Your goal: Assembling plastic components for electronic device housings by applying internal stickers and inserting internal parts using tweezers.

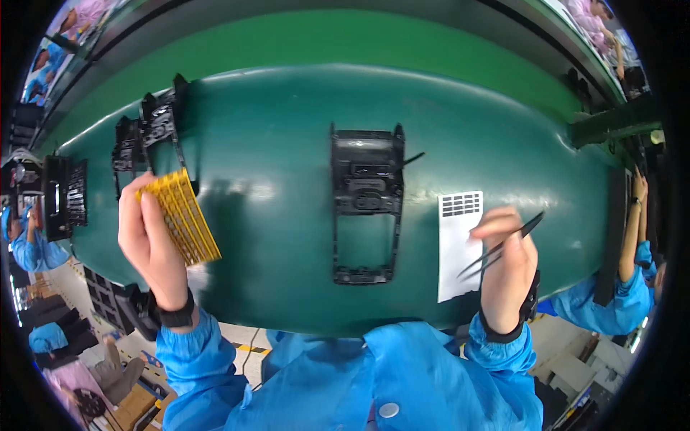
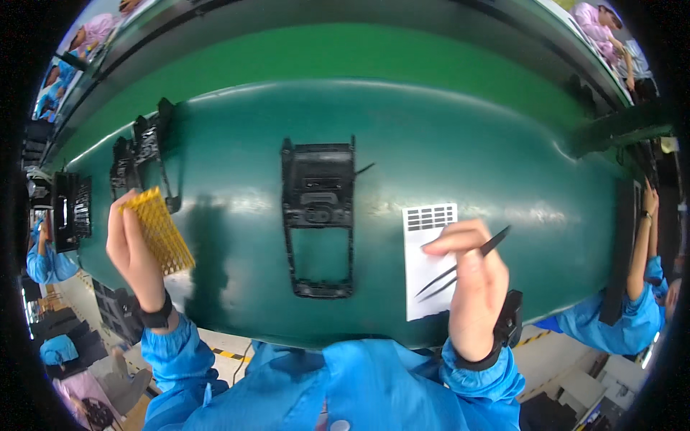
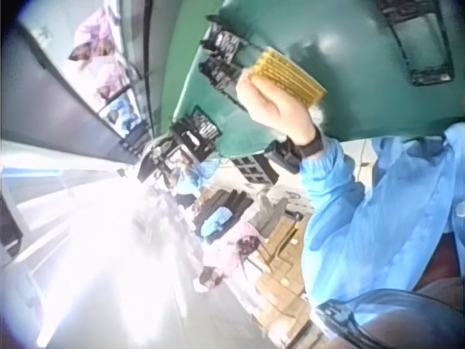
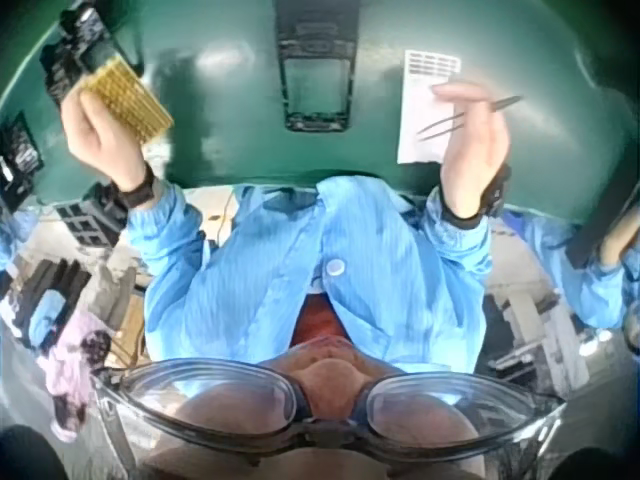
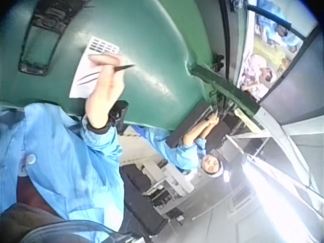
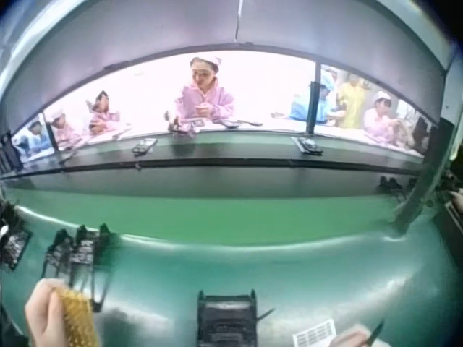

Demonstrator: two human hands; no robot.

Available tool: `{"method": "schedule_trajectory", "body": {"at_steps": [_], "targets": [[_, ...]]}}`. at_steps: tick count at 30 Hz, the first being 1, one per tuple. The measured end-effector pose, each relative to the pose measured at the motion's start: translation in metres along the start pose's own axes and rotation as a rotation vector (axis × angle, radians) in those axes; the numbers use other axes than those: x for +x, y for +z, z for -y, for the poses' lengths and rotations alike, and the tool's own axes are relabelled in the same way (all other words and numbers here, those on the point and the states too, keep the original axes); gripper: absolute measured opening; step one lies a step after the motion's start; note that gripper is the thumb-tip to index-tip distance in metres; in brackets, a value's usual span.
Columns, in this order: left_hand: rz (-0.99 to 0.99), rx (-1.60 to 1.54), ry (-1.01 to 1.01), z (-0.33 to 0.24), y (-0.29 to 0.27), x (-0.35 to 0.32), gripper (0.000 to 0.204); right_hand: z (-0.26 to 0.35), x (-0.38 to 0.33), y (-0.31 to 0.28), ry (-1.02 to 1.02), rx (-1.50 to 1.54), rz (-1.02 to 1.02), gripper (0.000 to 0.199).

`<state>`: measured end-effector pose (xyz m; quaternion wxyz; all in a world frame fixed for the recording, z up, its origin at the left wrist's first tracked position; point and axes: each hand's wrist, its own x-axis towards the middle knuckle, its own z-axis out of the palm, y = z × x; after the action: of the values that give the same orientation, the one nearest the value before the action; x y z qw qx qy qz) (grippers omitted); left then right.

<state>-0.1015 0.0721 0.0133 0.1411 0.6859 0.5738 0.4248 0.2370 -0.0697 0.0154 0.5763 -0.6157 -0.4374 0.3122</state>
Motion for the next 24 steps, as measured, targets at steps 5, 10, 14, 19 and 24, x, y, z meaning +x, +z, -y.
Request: {"method": "schedule_trajectory", "body": {"at_steps": [5,10,14,19,24], "targets": [[0.683,-0.511,0.143,-0.078,0.025,-0.028,0.025,-0.018,0.000,-0.048,0.132,0.110,-0.016,0.042],[0.942,-0.481,0.609,-0.142,0.085,-0.060,0.016,-0.017,0.010,-0.051,0.204,0.121,-0.033,0.012],[0.888,-0.248,0.710,-0.165,0.129,-0.083,0.016,-0.035,0.019,-0.067,0.155,0.009,-0.073,0.015],[0.900,-0.102,0.707,-0.162,0.148,-0.089,0.017,-0.046,0.021,-0.078,0.170,0.035,-0.025,0.018],[0.921,-0.058,0.728,-0.161,0.152,-0.088,0.014,-0.047,0.022,-0.078,0.186,0.041,-0.022,0.019]]}}
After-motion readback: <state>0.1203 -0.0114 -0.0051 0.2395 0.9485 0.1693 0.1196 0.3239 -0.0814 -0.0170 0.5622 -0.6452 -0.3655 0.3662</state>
